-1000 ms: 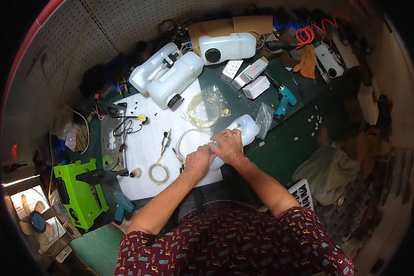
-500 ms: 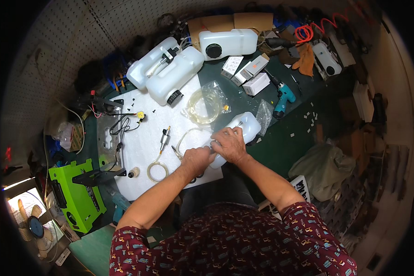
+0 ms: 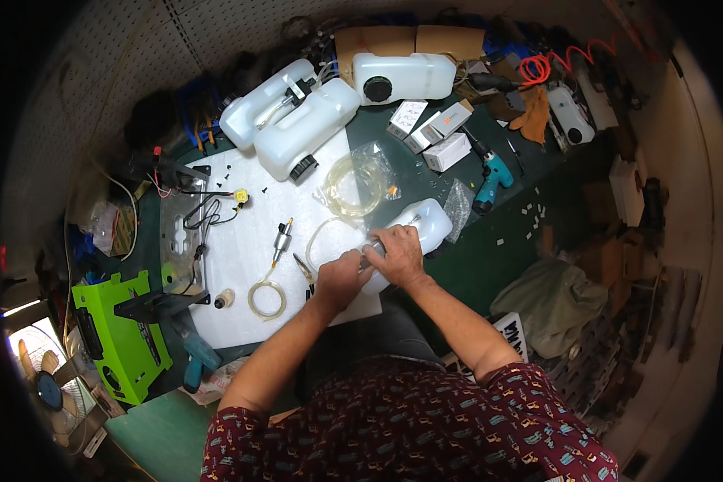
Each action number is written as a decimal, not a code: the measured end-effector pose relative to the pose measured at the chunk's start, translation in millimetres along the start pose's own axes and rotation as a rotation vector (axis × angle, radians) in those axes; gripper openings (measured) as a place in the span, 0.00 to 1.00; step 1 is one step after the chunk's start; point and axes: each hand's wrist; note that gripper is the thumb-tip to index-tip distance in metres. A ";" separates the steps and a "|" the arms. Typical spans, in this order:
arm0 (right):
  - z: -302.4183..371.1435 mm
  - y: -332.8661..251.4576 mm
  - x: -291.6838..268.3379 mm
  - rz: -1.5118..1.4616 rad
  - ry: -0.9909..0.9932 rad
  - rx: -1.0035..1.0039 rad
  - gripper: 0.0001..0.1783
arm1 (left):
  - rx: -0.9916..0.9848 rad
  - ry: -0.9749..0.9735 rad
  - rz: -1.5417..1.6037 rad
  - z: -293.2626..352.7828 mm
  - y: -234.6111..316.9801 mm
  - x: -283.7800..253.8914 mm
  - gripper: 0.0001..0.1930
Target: The person assembles white plastic containers at a cluttered workbench. They insert a metal nozzle into a container, cut a plastic bag with scissors, and use a screwdriver to tighten a component on the container.
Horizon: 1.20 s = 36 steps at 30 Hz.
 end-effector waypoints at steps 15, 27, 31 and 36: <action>3.9 9.0 -15.7 -0.070 -0.102 -0.147 0.19 | -0.365 -0.391 -0.031 -21.2 18.9 -15.9 0.26; -36.1 24.2 -66.8 -0.082 -0.617 -0.425 0.44 | -0.435 -0.298 0.211 -22.0 4.8 -21.7 0.24; -44.7 22.2 -48.6 -0.148 -0.635 -0.402 0.35 | -0.330 -0.331 -0.122 -20.0 3.7 -27.7 0.25; -4.8 14.3 -26.6 -0.126 -0.359 -0.363 0.25 | -0.337 -0.370 -0.059 -13.8 12.7 -30.4 0.24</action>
Point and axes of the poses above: each hand's wrist, its own z-axis away from the middle knuckle, its own x-axis out of the palm, y = z × x
